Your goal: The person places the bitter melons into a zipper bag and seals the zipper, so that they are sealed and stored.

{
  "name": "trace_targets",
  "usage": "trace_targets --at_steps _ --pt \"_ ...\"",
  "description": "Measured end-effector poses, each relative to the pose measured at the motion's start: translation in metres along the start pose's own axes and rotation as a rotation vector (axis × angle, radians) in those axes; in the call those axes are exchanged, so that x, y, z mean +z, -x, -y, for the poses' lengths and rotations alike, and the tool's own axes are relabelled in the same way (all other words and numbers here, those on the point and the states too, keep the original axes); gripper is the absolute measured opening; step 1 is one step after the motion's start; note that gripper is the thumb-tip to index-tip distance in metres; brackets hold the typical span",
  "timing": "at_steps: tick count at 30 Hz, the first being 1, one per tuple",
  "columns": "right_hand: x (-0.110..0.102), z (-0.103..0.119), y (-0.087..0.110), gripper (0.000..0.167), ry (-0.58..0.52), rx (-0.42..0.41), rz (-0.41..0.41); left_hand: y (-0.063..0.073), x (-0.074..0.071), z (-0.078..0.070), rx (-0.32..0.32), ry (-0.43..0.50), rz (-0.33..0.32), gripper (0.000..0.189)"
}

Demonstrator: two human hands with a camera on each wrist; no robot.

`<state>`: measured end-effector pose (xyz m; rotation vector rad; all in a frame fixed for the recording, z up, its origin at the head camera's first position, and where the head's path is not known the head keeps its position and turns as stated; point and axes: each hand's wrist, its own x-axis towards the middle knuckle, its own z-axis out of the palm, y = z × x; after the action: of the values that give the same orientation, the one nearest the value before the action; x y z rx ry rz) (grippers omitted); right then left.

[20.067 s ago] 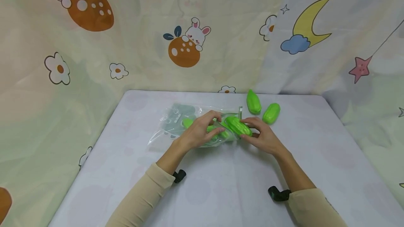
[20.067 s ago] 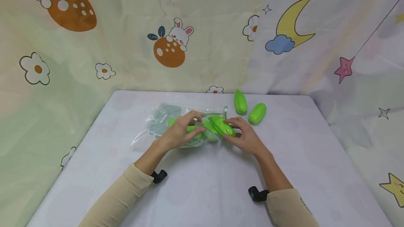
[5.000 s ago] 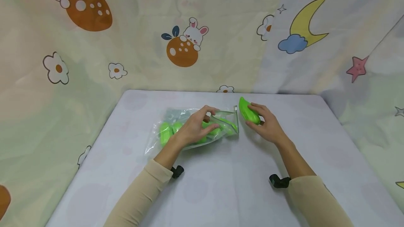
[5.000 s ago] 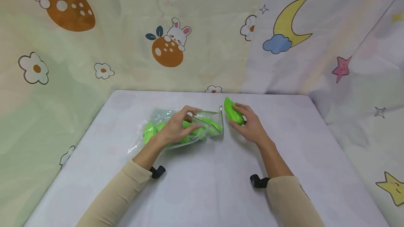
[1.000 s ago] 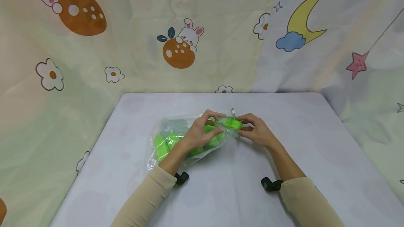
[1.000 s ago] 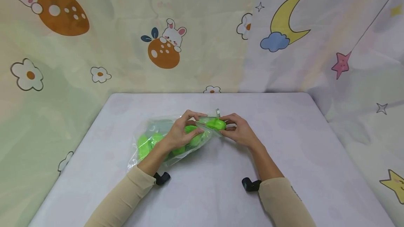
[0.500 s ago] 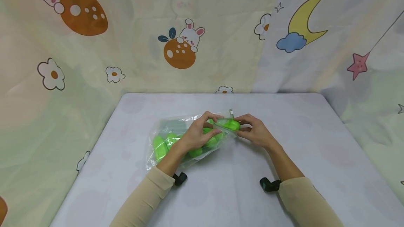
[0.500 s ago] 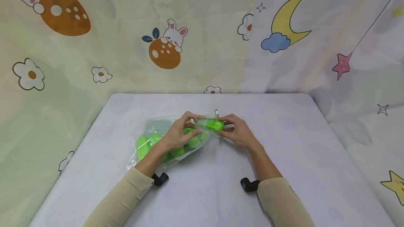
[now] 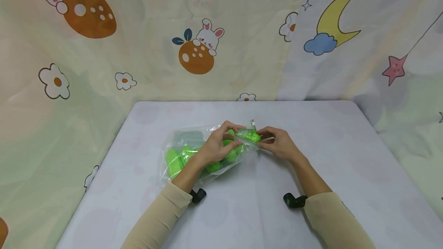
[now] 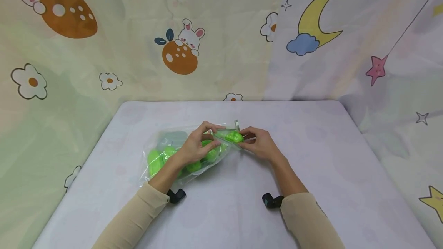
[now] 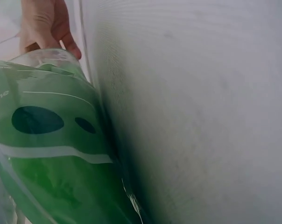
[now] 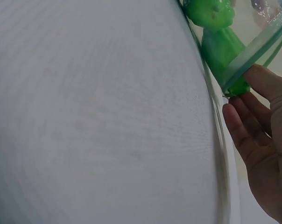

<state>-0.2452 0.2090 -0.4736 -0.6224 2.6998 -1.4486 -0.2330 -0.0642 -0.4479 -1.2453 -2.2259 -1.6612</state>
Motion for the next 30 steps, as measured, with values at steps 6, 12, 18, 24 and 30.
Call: trace_targets --at_steps 6,12,18,24,30 --pt "-0.001 0.001 0.001 0.035 0.015 0.002 0.039 0.000 -0.001 -0.002 -0.022 -0.007 0.016 0.028" --pt "-0.003 0.004 0.003 0.033 0.000 -0.019 0.082 0.001 -0.001 -0.004 -0.062 -0.016 0.037 0.028" --pt "0.002 0.002 0.007 0.033 0.002 -0.038 0.040 0.007 -0.001 -0.006 -0.096 -0.051 0.042 0.031" --pt "0.001 0.012 0.015 0.020 0.020 -0.011 0.041 0.011 -0.003 -0.007 -0.068 -0.075 0.041 0.033" --pt "-0.007 0.020 0.027 0.042 -0.076 0.048 0.233 0.006 -0.002 -0.004 0.021 -0.079 0.060 0.036"
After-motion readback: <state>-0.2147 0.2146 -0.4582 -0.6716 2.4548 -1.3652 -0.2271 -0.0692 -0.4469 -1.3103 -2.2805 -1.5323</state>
